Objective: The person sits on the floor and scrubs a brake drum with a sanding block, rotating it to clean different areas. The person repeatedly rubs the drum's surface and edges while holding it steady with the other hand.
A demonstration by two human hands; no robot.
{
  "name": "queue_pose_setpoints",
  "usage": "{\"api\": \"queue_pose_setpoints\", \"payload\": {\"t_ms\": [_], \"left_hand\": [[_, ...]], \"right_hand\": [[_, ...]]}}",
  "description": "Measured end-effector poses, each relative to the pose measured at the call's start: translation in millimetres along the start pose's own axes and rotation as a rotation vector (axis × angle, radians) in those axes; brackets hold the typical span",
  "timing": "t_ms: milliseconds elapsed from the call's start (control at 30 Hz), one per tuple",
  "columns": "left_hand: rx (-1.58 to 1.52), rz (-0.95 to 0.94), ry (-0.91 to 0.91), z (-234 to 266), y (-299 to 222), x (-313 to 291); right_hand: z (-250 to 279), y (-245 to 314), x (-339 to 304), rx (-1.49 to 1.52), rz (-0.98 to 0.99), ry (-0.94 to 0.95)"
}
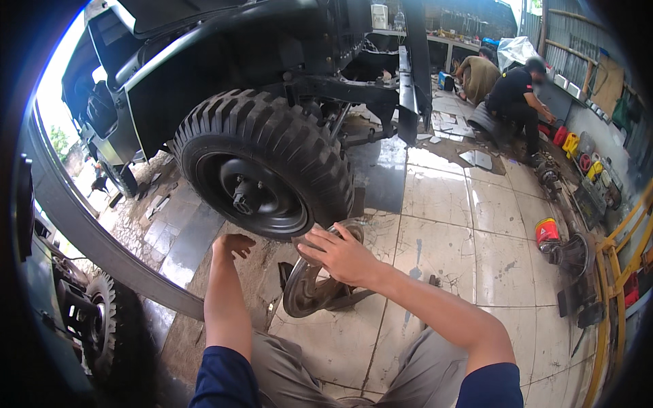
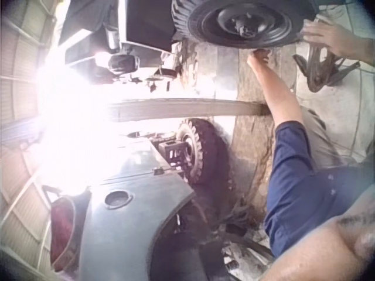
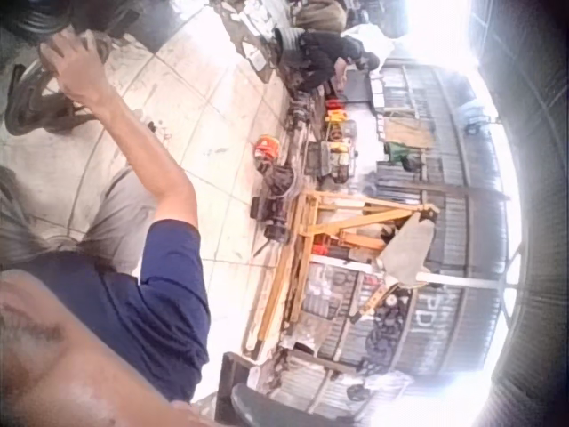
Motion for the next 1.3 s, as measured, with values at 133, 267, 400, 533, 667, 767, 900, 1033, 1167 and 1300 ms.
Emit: {"api": "queue_pose_setpoints", "payload": {"t_ms": [133,267,400,533,667,767,900,1033,1167,1300], "left_hand": [[-0.045,-0.011,-0.021,1,2,1],[-0.047,0.06,-0.005,-2,7,-3],[0.002,0.086,-0.01,-2,7,-14],[0.063,0.071,-0.032,-1,5,-19],[0.077,0.088,-0.015,2,-3,-17],[0.064,0.087,-0.027,2,1,-14],[0.083,0.091,-0.005,1,4,-13],[0.083,0.102,-0.014,4,-12,-19],[0.05,0.105,-0.005,1,8,-13],[0.042,0.097,0.007,4,0,-13]], "right_hand": [[5,-17,-5,-0.066,-0.056,-0.043],[6,11,-6,-0.023,-0.034,0.055],[8,6,-1,-0.06,-0.067,0.043],[8,5,-5,-0.057,-0.171,0.042],[14,6,-2,-0.018,-0.112,0.081],[11,6,-1,-0.023,-0.148,0.063],[13,21,5,-0.002,-0.048,0.107],[3,11,1,-0.059,-0.1,-0.006],[-2,32,4,-0.088,0.006,0.018],[1,4,2,-0.138,-0.073,-0.028]]}}
Point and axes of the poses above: each hand's wrist, its own x-axis towards the middle knuckle, its own z-axis out of the back of the hand, y = z × x, the point moved 2 cm from there along x, towards the middle knuckle, and after that the axes turned 15 degrees about x, right-handed, at the moved point
